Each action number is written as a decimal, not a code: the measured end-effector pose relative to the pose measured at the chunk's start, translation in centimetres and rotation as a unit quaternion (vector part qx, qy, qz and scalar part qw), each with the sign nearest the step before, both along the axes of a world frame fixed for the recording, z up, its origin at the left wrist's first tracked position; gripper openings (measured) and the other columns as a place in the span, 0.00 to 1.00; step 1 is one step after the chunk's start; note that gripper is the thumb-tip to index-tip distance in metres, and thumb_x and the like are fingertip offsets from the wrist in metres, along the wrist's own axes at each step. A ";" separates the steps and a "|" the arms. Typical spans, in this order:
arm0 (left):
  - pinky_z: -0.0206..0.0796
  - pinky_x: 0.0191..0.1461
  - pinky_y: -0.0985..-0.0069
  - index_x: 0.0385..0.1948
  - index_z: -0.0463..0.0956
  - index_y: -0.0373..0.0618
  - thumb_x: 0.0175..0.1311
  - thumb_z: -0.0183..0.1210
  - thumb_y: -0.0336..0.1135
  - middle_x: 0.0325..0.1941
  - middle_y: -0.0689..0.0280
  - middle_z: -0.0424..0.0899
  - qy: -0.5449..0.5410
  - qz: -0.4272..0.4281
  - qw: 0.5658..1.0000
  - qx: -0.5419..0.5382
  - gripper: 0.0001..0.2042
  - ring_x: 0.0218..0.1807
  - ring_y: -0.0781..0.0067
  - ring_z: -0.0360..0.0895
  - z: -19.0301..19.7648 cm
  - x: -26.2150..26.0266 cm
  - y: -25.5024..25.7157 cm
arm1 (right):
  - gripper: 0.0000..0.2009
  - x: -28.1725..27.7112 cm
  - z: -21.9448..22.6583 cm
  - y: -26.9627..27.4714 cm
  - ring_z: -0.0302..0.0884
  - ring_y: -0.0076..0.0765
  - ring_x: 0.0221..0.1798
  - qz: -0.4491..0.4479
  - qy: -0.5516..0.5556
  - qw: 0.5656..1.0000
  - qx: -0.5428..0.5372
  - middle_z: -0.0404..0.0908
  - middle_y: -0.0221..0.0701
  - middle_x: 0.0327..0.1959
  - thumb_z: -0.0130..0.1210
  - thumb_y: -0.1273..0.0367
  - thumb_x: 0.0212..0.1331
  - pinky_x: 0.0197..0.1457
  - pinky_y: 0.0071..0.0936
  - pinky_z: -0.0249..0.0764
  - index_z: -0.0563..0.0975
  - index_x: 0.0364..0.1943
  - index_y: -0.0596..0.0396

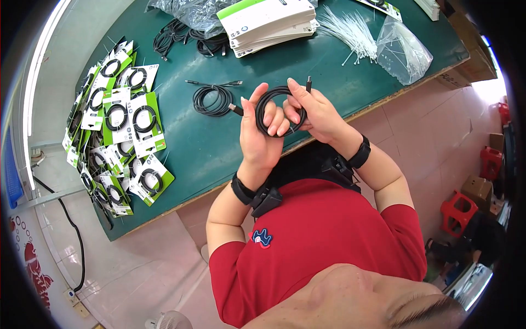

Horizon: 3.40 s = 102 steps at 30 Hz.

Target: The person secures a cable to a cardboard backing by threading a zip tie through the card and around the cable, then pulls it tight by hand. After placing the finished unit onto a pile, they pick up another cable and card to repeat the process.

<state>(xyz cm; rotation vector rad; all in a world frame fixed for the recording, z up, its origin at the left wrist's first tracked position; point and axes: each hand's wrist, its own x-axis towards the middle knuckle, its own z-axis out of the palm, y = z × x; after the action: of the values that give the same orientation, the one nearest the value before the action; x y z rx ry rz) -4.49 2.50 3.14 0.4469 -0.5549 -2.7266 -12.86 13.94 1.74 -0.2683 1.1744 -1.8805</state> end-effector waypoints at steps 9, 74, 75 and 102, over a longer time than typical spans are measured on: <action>0.46 0.18 0.83 0.52 0.75 0.38 0.81 0.39 0.56 0.17 0.76 0.58 -0.075 -0.119 0.990 -0.014 0.27 0.15 0.85 0.52 -0.9 0.3 -2.9 | 0.25 0.7 -0.2 0.8 0.55 0.17 0.13 0.019 0.049 0.998 0.020 0.74 0.29 0.15 0.39 0.48 0.79 0.17 0.19 0.48 0.64 0.23 0.47; 0.75 0.41 0.73 0.60 0.73 0.38 0.73 0.60 0.45 0.40 0.62 0.84 -0.068 -0.215 0.851 -0.475 0.22 0.39 0.70 0.82 3.6 -8.7 -5.9 | 0.11 -3.4 5.0 7.9 0.81 0.40 0.34 -0.021 0.815 0.576 0.063 0.83 0.33 0.37 0.65 0.76 0.50 0.36 0.33 0.78 0.81 0.39 0.58; 0.78 0.51 0.66 0.63 0.71 0.38 0.70 0.63 0.44 0.47 0.59 0.86 0.008 -0.128 0.769 -0.626 0.26 0.47 0.62 0.85 2.4 -10.2 -7.2 | 0.11 -3.6 4.9 8.2 0.82 0.41 0.34 -0.046 0.803 0.589 0.075 0.83 0.33 0.36 0.66 0.76 0.49 0.37 0.33 0.78 0.81 0.38 0.58; 0.78 0.42 0.67 0.41 0.85 0.52 0.64 0.64 0.37 0.44 0.68 0.90 0.052 0.179 0.208 -0.960 0.07 0.42 0.64 0.87 0.9 -15.9 -11.3 | 0.10 -5.3 2.2 10.7 0.70 0.26 0.22 -0.187 0.635 0.719 0.209 0.80 0.32 0.27 0.72 0.74 0.50 0.27 0.23 0.66 0.84 0.36 0.60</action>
<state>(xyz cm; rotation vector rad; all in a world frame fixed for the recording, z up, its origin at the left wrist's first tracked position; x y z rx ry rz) -20.40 -8.79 4.03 -0.3524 -2.3682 0.0228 -18.19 24.68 3.92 -1.2731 2.6853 -1.5454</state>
